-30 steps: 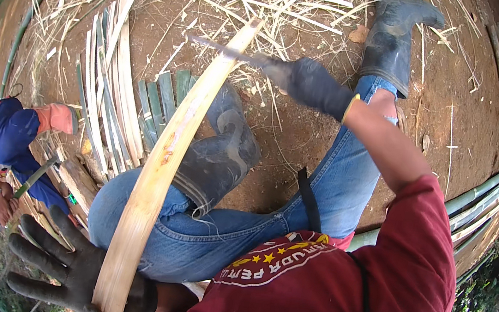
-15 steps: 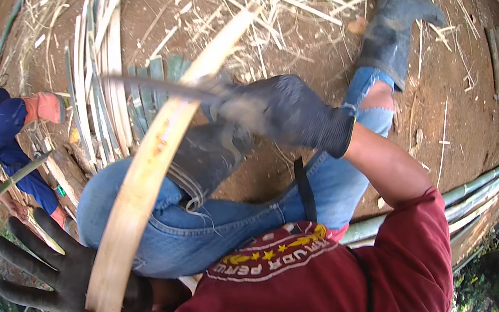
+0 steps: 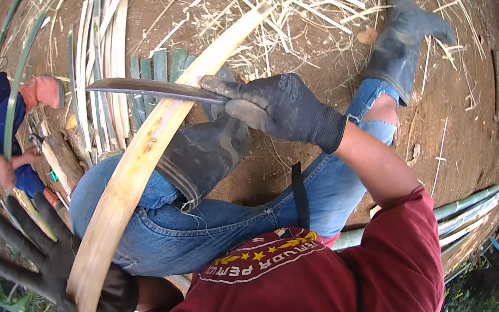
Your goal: The person sits on the ground and uses a large knife to split long bamboo poles into thin strips. They hold the bamboo with one hand and strike it with the knife in the other, creating a pile of processed bamboo slats.
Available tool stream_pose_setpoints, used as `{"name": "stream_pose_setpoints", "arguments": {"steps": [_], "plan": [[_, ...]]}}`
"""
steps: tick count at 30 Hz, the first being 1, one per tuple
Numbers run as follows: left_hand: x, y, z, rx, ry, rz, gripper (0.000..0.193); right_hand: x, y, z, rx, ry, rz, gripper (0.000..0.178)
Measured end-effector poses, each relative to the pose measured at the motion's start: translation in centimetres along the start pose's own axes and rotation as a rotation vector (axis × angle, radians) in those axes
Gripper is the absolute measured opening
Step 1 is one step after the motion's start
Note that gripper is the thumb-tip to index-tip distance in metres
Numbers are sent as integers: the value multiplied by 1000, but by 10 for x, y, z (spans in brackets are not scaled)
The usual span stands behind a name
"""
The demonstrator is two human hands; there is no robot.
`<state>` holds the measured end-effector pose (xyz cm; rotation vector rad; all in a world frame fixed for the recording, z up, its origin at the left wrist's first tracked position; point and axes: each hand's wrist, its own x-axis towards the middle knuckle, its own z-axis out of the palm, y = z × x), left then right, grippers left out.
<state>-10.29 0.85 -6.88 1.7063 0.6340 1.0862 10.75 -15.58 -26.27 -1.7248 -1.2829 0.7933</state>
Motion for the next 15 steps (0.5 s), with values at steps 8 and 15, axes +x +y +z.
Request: {"name": "stream_pose_setpoints", "arguments": {"steps": [8,15], "plan": [[-15,-1,7,368,44,36,83,-13,-107,13,44,7,-236,48],[-13,-4,14,131,99,99,79,-5,-139,-1,-117,33,-269,65]]}}
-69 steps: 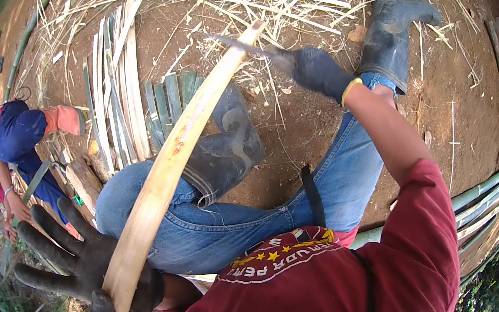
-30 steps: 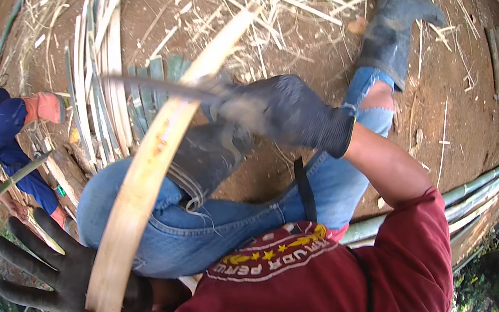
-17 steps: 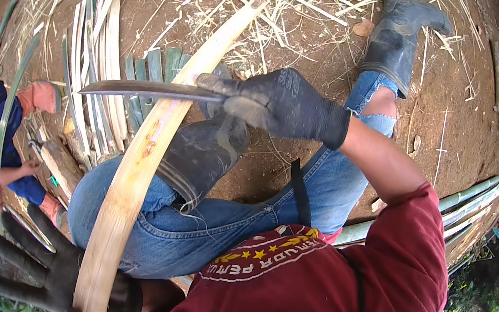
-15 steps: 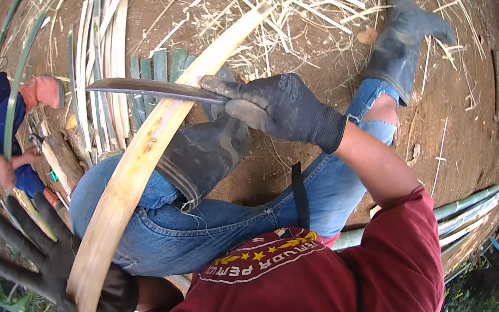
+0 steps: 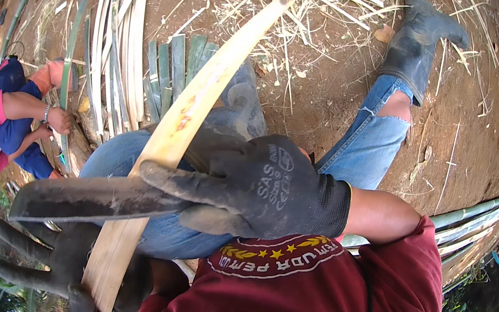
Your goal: The person sits on the ground and uses a large knife to split long bamboo poles into thin strips. They hold the bamboo with one hand and strike it with the knife in the other, creating a pile of processed bamboo slats.
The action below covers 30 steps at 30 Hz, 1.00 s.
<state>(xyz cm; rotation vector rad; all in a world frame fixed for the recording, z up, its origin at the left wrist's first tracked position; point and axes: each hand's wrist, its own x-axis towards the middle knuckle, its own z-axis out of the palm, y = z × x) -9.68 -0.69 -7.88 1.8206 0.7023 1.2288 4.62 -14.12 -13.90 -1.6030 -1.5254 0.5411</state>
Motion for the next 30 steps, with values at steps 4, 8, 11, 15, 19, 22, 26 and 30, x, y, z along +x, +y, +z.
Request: {"name": "stream_pose_setpoints", "arguments": {"steps": [4,8,11,15,19,22,26,30], "plan": [[-8,10,-9,-2,60,29,78,-1,-12,12,56,142,66,67],[-3,0,-13,-36,87,72,76,5,-41,2,-85,-41,67,58],[-1,9,-21,-28,120,62,75,-13,-27,22,83,135,113,54],[-3,-4,-17,-108,120,130,75,-18,-42,27,-65,143,67,47],[-7,1,-17,-109,143,179,77,-23,-26,35,-49,37,172,27],[-5,10,-8,-91,198,191,79,-37,-6,14,69,-50,353,16],[2,7,-10,-258,110,187,82,-13,-57,-6,76,-2,1,22],[-1,8,-21,-211,124,149,82,-22,-44,13,122,44,135,55]]}}
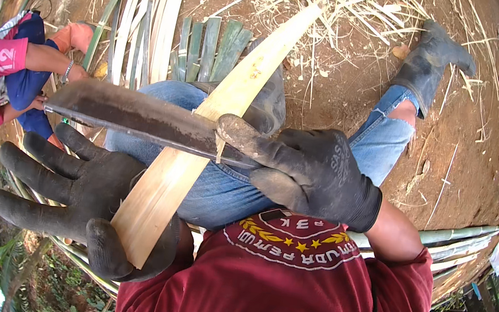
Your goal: The person sits on the ground and uses a large knife to split long bamboo poles into thin strips. They hold the bamboo with one hand and strike it with the knife in the other, creating a pile of processed bamboo slats.
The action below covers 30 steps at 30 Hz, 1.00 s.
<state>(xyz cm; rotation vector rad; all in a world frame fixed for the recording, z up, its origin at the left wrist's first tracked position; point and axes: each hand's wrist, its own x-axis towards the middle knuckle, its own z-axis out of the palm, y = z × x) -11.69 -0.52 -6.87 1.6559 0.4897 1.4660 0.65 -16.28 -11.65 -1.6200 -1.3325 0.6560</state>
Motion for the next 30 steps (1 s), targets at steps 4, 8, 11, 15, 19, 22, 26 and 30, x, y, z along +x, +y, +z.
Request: {"name": "stream_pose_setpoints", "arguments": {"steps": [4,8,11,15,19,22,26,30], "plan": [[2,-4,2,-24,-25,-35,79,3,-12,-9,-43,-124,131,67],[-3,-6,-3,-42,-69,-13,85,-1,7,3,-33,85,-6,66],[2,-4,6,-36,-102,-40,83,-1,5,2,-22,96,-46,59],[-3,-10,-1,-185,-131,-5,69,3,-17,-6,-250,-183,-34,47],[1,-10,1,-295,-68,58,62,5,9,7,-176,141,9,36],[-2,-5,3,-189,-50,-9,68,-3,-20,2,-231,-55,-81,29],[-2,3,11,-2,-41,-11,77,-13,55,6,-190,90,-40,24],[-4,0,20,111,0,50,75,-31,71,-9,94,140,130,27]]}}
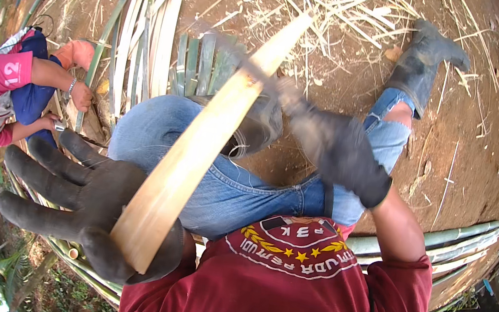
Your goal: The person sits on the ground and uses a large knife to split long bamboo poles into thin strips. They hold the bamboo with one hand and strike it with the knife in the other, creating a pile of processed bamboo slats.
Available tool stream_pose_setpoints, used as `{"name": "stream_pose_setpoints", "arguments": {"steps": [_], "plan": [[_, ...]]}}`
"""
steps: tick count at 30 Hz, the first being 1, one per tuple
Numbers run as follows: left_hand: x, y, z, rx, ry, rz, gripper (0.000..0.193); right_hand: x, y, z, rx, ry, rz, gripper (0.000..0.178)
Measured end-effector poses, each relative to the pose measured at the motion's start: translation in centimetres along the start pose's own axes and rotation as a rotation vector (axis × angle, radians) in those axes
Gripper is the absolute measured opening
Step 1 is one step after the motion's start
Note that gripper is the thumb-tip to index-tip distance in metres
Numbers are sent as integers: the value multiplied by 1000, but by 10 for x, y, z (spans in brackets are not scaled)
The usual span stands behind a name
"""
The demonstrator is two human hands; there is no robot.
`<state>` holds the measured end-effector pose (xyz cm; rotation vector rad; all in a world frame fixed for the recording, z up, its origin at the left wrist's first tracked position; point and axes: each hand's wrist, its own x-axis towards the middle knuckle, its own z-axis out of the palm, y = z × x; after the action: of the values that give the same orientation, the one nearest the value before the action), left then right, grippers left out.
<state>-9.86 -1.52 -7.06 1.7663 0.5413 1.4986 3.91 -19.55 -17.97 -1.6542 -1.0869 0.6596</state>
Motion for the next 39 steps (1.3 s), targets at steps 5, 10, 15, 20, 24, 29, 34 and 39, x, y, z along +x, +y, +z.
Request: {"name": "stream_pose_setpoints", "arguments": {"steps": [5,10,15,20,24,29,34,39], "plan": [[7,-5,-5,17,20,-72,80,30,-63,-13,-203,-311,-158,28],[1,-5,13,45,24,-95,87,19,25,-16,-148,-44,95,27],[4,0,11,102,14,-135,94,10,-21,11,-131,-87,-120,25],[2,3,16,91,29,-101,98,15,36,-14,-193,-140,-71,28],[4,1,-1,355,28,-134,74,21,-38,-7,-146,-278,-220,48],[9,2,14,169,73,-228,88,28,-22,6,-59,-94,-265,62],[6,-3,1,58,-8,-144,91,24,-62,10,-138,-73,-189,55],[3,3,-6,-59,-87,-104,90,28,-39,12,-103,-101,108,17]]}}
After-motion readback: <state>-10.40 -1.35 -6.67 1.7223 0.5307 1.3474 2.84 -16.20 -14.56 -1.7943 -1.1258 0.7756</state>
